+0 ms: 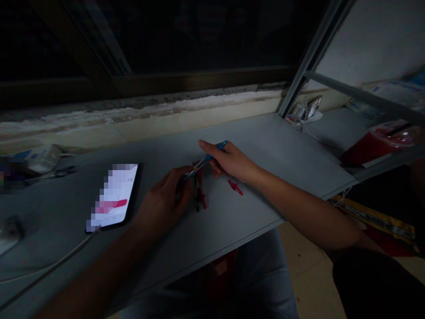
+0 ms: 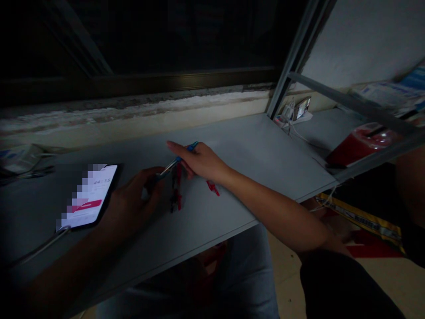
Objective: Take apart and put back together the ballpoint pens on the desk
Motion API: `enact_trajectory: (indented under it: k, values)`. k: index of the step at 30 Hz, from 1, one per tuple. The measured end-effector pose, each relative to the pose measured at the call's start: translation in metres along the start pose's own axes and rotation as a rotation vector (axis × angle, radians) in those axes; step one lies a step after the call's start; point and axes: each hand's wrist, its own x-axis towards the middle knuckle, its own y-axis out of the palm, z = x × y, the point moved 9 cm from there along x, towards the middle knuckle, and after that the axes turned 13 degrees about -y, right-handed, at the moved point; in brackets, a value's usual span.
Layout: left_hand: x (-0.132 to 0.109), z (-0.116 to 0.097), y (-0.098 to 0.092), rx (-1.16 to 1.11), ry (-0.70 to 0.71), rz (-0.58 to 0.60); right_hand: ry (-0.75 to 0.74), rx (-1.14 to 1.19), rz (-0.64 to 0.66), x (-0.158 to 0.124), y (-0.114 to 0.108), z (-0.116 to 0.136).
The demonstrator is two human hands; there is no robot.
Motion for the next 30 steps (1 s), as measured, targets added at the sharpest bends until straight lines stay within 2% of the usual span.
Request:
enact_trajectory:
  k: [4,8,13,17,20,23,27,30]
  values:
    - [0.0,-0.003,-0.004,0.065,0.048,-0.06,0.079,0.081,-0.068,-0.003,-0.003,-0.002]
    - [-0.003,-0.012,-0.01,0.166,0.158,-0.151,0.119,0.107,-0.093,-0.004,-0.004,-0.005]
    - [-0.004,-0.016,-0.009,0.248,0.193,-0.146,0.141,0.121,-0.117,-0.004,-0.008,-0.01]
    - [-0.001,-0.011,0.001,0.26,0.113,-0.061,0.063,0.055,-0.048,-0.001,-0.009,-0.005]
    - [0.004,-0.001,0.008,0.151,0.013,0.041,-0.038,0.034,0.074,0.003,-0.006,0.006]
    - [0.009,0.01,0.007,0.017,-0.078,0.087,-0.069,0.092,0.193,0.005,-0.004,0.011]
    - [0.014,0.019,0.004,-0.023,-0.128,0.107,-0.045,0.018,0.143,0.011,-0.02,0.003]
    - [0.015,0.021,0.005,-0.015,-0.144,0.117,-0.103,-0.002,0.154,0.014,-0.024,0.002]
